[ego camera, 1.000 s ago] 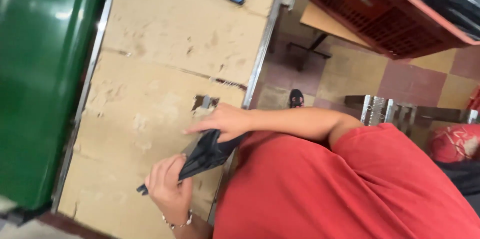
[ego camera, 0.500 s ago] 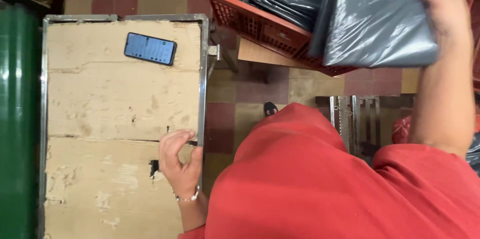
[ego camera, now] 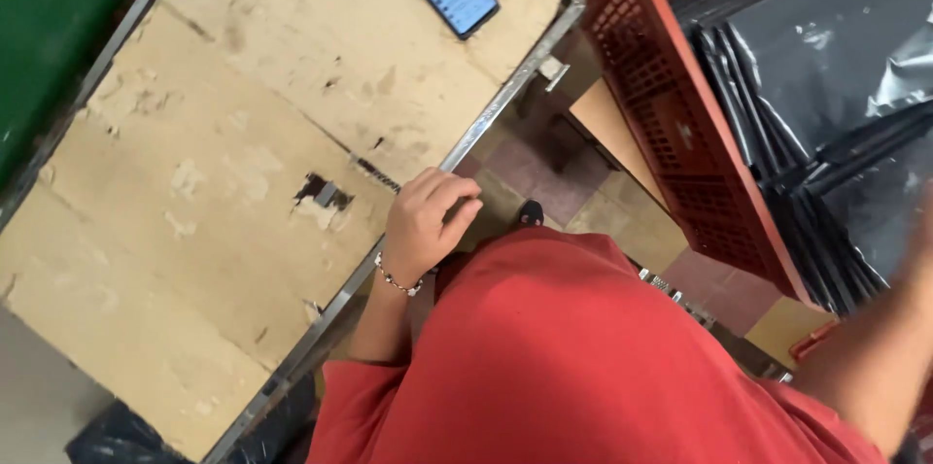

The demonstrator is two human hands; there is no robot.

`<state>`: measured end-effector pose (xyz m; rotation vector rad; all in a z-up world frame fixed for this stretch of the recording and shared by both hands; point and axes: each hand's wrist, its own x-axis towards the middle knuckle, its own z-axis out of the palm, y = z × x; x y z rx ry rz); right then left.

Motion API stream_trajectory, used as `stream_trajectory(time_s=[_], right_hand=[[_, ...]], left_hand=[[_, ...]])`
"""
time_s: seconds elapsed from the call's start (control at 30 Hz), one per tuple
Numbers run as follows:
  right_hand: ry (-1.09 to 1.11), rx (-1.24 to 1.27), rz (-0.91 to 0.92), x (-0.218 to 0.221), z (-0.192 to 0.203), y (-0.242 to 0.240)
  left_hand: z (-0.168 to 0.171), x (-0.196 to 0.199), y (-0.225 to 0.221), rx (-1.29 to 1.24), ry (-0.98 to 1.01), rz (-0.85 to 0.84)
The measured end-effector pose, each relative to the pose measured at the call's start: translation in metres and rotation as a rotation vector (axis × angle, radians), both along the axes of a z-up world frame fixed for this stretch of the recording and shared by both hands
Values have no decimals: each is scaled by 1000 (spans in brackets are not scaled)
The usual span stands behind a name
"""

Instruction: Folding and stacking plastic bags on a workbench

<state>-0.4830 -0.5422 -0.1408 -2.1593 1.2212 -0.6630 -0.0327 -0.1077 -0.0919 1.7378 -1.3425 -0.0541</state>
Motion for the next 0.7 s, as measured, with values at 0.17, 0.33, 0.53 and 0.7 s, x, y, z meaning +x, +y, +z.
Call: stream_trajectory(time_s=[0.17,0.33,0.53,0.7], right_hand=[[70,-341,255,263,51,103],[-97,-299,676,416,-58,134],[-47,-319,650,494,-127,207],[-319,419,829,562,-142,326]], left_hand=[[-5,11,54,45,-41,127],[-11,26,152,244,92,242],[-25,51,266,245,568,574],[-160,141,355,-118,938,922]])
